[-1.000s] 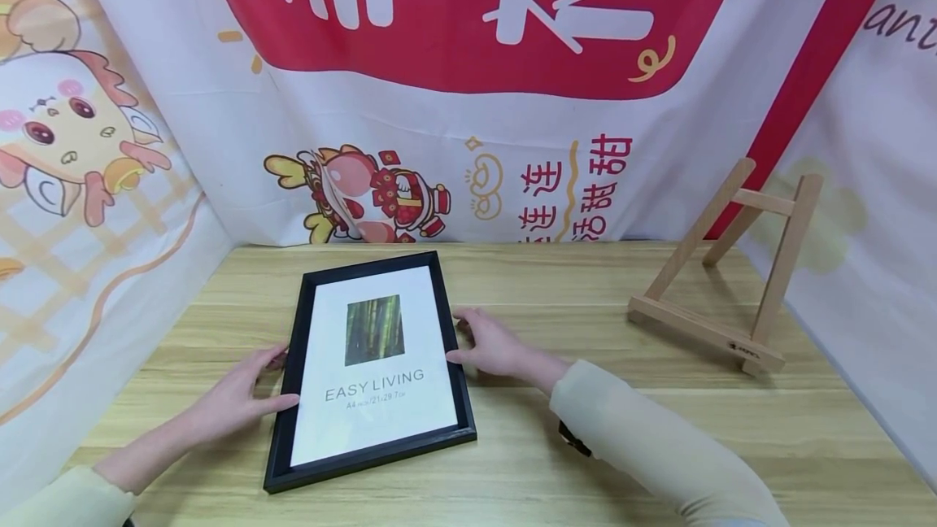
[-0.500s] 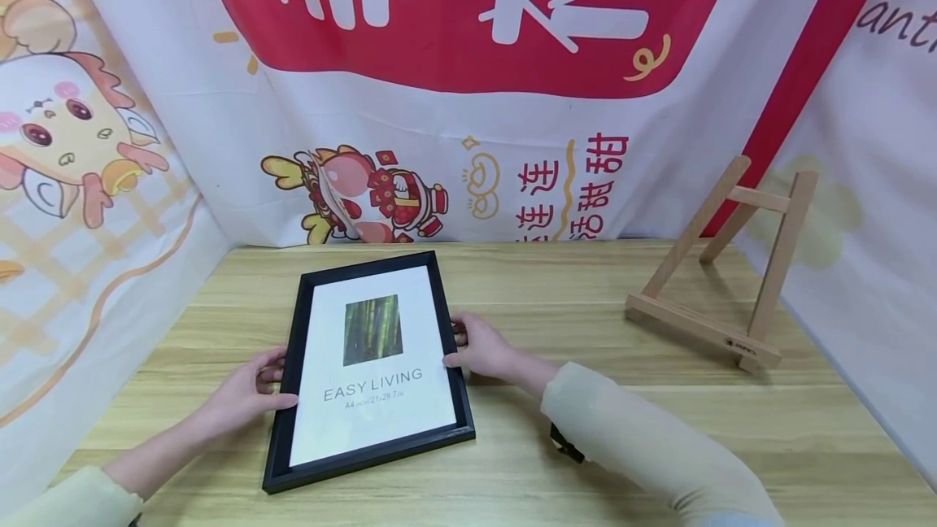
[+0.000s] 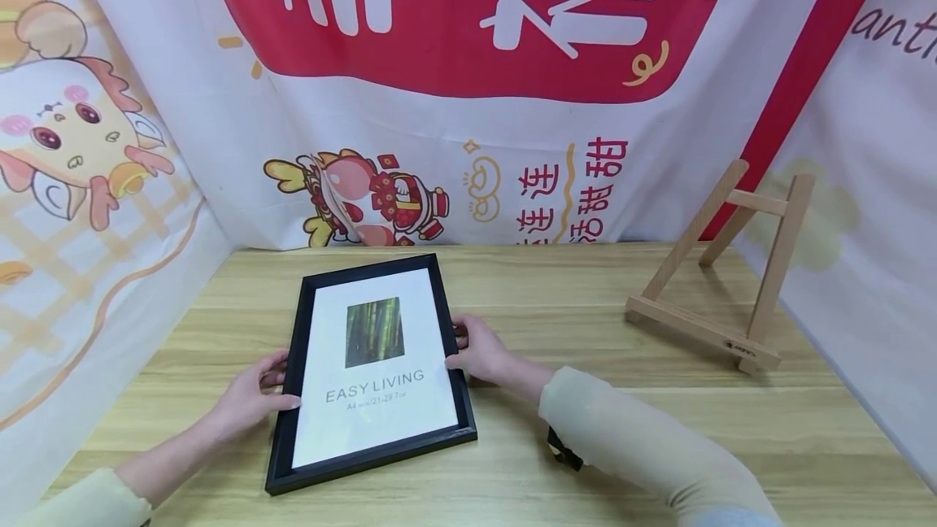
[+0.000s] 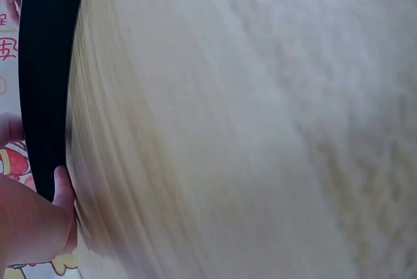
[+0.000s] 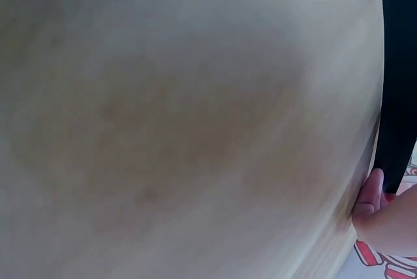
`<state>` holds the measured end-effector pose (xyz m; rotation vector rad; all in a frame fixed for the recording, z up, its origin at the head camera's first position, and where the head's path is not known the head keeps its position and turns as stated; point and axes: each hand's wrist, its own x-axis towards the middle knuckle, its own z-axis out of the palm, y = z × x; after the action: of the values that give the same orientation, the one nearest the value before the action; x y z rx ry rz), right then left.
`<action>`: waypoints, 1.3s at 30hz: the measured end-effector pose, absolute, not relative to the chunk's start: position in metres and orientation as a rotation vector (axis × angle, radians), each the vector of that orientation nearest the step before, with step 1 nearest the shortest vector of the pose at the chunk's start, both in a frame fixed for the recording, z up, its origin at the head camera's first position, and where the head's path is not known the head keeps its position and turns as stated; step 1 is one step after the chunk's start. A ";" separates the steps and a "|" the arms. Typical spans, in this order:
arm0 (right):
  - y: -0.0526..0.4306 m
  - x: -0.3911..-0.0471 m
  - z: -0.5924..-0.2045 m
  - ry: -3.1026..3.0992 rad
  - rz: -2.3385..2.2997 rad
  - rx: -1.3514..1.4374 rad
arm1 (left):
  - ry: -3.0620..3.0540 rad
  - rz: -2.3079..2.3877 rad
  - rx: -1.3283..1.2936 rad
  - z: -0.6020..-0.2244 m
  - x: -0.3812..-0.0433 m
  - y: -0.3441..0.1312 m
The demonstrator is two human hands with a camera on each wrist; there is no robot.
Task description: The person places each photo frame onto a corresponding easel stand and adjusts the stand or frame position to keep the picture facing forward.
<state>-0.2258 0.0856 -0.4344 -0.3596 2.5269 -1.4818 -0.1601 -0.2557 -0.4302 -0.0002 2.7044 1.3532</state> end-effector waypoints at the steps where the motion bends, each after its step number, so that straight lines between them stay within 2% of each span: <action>1: 0.085 -0.225 -0.435 2.522 -1.488 -0.364 | 2.701 1.357 -0.001 -0.430 -0.160 -0.255; 18: 0.082 -0.224 -0.432 2.420 -1.642 -0.291 | 2.591 1.461 -0.128 -0.427 -0.158 -0.251; 29: 0.090 -0.228 -0.412 2.447 -1.716 -0.358 | 2.478 1.601 -0.135 -0.416 -0.157 -0.249; 39: 0.106 -0.227 -0.391 2.432 -1.849 -0.372 | 2.490 1.818 0.094 -0.394 -0.161 -0.238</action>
<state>-0.2275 0.1061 -0.3914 -0.3717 2.4316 -1.8488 -0.1608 -0.2381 -0.3938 0.0942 2.4901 1.8180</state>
